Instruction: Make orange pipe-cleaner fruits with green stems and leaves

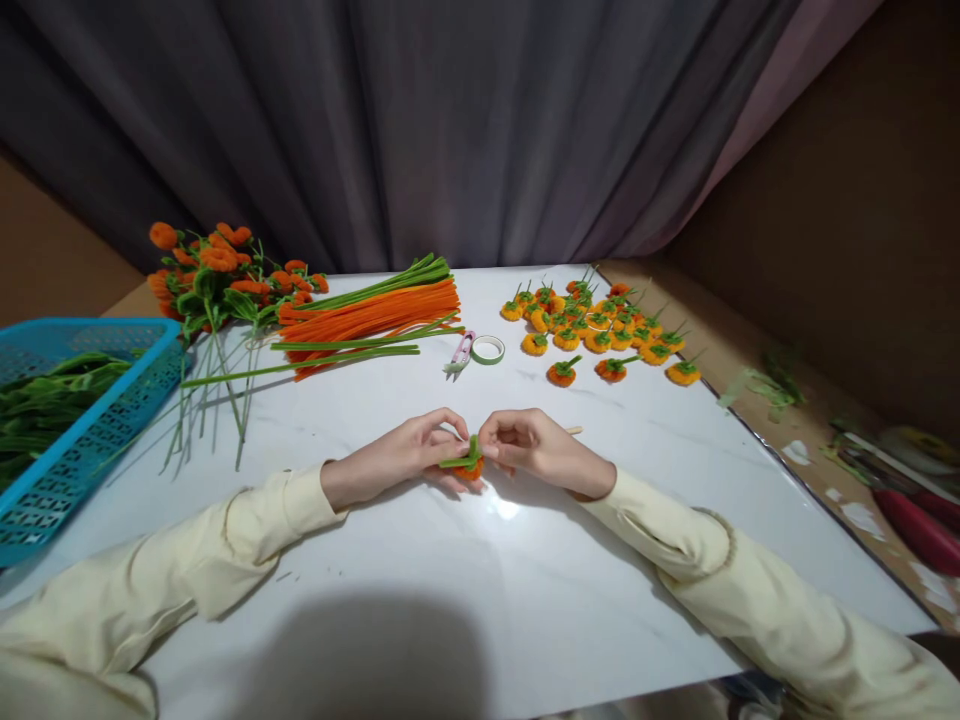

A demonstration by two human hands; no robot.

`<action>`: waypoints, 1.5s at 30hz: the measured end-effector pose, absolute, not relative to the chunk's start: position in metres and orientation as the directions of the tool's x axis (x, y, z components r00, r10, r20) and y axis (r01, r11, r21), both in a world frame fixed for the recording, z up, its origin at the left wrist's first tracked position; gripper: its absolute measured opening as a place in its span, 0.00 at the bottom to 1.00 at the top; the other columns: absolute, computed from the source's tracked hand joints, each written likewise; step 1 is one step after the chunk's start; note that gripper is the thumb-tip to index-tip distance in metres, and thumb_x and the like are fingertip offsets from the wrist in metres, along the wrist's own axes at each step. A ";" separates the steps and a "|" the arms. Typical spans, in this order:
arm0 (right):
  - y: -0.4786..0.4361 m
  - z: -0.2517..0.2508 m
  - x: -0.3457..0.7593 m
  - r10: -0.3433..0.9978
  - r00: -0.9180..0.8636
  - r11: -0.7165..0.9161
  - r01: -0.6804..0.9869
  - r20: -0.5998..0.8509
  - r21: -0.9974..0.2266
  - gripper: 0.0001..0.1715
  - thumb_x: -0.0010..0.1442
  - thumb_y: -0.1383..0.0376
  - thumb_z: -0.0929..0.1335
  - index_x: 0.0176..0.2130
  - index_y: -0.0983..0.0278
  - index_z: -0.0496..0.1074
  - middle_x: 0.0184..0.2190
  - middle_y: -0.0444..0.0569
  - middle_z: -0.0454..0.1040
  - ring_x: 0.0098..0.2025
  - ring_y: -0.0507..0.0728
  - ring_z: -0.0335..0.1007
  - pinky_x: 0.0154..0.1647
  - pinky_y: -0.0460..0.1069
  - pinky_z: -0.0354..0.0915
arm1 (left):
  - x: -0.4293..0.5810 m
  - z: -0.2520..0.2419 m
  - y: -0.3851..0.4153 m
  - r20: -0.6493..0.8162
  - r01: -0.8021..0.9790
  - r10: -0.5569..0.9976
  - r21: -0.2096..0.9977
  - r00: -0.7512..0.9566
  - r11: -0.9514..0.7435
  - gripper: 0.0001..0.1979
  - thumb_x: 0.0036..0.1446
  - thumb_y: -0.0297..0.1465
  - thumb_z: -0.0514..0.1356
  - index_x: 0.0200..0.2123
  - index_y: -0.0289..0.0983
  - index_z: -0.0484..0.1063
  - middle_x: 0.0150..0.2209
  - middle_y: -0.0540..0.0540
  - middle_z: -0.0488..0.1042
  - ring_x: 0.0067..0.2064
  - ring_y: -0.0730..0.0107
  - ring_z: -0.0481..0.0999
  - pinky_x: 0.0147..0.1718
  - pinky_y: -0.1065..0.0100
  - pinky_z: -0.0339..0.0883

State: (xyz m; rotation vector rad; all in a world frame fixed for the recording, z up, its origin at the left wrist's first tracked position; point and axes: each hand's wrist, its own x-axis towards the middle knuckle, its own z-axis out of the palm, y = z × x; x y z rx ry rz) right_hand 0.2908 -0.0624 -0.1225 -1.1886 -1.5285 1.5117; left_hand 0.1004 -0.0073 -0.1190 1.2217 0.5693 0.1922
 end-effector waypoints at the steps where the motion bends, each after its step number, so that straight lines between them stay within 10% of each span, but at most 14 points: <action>1: -0.062 -0.123 0.291 0.923 -0.362 -0.090 0.137 -0.135 -0.986 0.15 0.54 0.57 0.68 0.29 0.68 0.66 0.22 0.43 0.66 0.22 0.47 0.58 0.24 0.45 0.57 | 0.100 -0.121 -0.006 -0.309 0.149 0.409 0.914 0.859 0.377 0.11 0.59 0.36 0.58 0.39 0.37 0.60 0.34 0.46 0.74 0.37 0.65 0.78 0.38 0.62 0.70; 13: -0.060 -0.120 0.295 0.978 -0.201 0.001 0.310 -0.064 -0.951 0.16 0.58 0.55 0.65 0.31 0.66 0.67 0.18 0.41 0.64 0.20 0.48 0.59 0.22 0.44 0.58 | 0.096 -0.124 0.008 -0.386 0.158 0.350 0.831 0.854 0.533 0.16 0.56 0.31 0.59 0.48 0.34 0.66 0.38 0.41 0.76 0.40 0.60 0.78 0.39 0.65 0.70; 18: -0.054 -0.114 0.315 0.935 -0.255 0.354 0.686 0.246 -0.636 0.10 0.60 0.62 0.64 0.33 0.66 0.69 0.32 0.51 0.71 0.34 0.55 0.64 0.35 0.49 0.61 | 0.093 -0.127 0.014 -0.365 0.106 0.321 0.788 0.874 0.606 0.11 0.56 0.26 0.57 0.43 0.29 0.70 0.44 0.35 0.75 0.48 0.59 0.75 0.49 0.64 0.66; 22: -0.050 -0.120 0.328 0.859 -0.462 0.512 0.756 0.222 -0.407 0.11 0.57 0.62 0.68 0.38 0.67 0.69 0.37 0.55 0.69 0.39 0.58 0.62 0.40 0.52 0.60 | 0.092 -0.131 0.017 -0.333 0.047 0.304 0.739 0.893 0.672 0.08 0.57 0.24 0.56 0.41 0.29 0.68 0.45 0.33 0.75 0.51 0.55 0.72 0.52 0.62 0.63; 30: -0.051 -0.126 0.329 0.880 -0.463 0.467 0.802 0.107 -0.373 0.07 0.59 0.75 0.60 0.34 0.67 0.66 0.33 0.53 0.68 0.35 0.55 0.62 0.35 0.47 0.59 | 0.094 -0.132 0.017 -0.312 -0.049 0.397 0.730 0.863 0.681 0.08 0.58 0.24 0.57 0.42 0.30 0.65 0.43 0.33 0.75 0.48 0.56 0.75 0.48 0.64 0.68; 40: -0.077 -0.089 0.316 0.946 -0.264 0.262 0.964 -0.187 -0.038 0.12 0.57 0.78 0.58 0.36 0.68 0.67 0.30 0.51 0.70 0.25 0.52 0.63 0.25 0.46 0.53 | 0.092 -0.134 0.013 -0.308 -0.098 0.457 0.733 0.834 0.673 0.06 0.57 0.23 0.57 0.39 0.31 0.66 0.43 0.37 0.76 0.47 0.56 0.76 0.46 0.69 0.70; 45: -0.135 -0.071 0.318 0.987 -0.156 0.155 0.934 0.022 -0.321 0.22 0.59 0.77 0.56 0.52 0.66 0.62 0.30 0.49 0.71 0.26 0.51 0.65 0.27 0.45 0.61 | 0.089 -0.133 0.011 -0.286 -0.140 0.473 0.719 0.833 0.680 0.06 0.56 0.24 0.58 0.36 0.33 0.63 0.44 0.33 0.75 0.49 0.53 0.74 0.53 0.61 0.63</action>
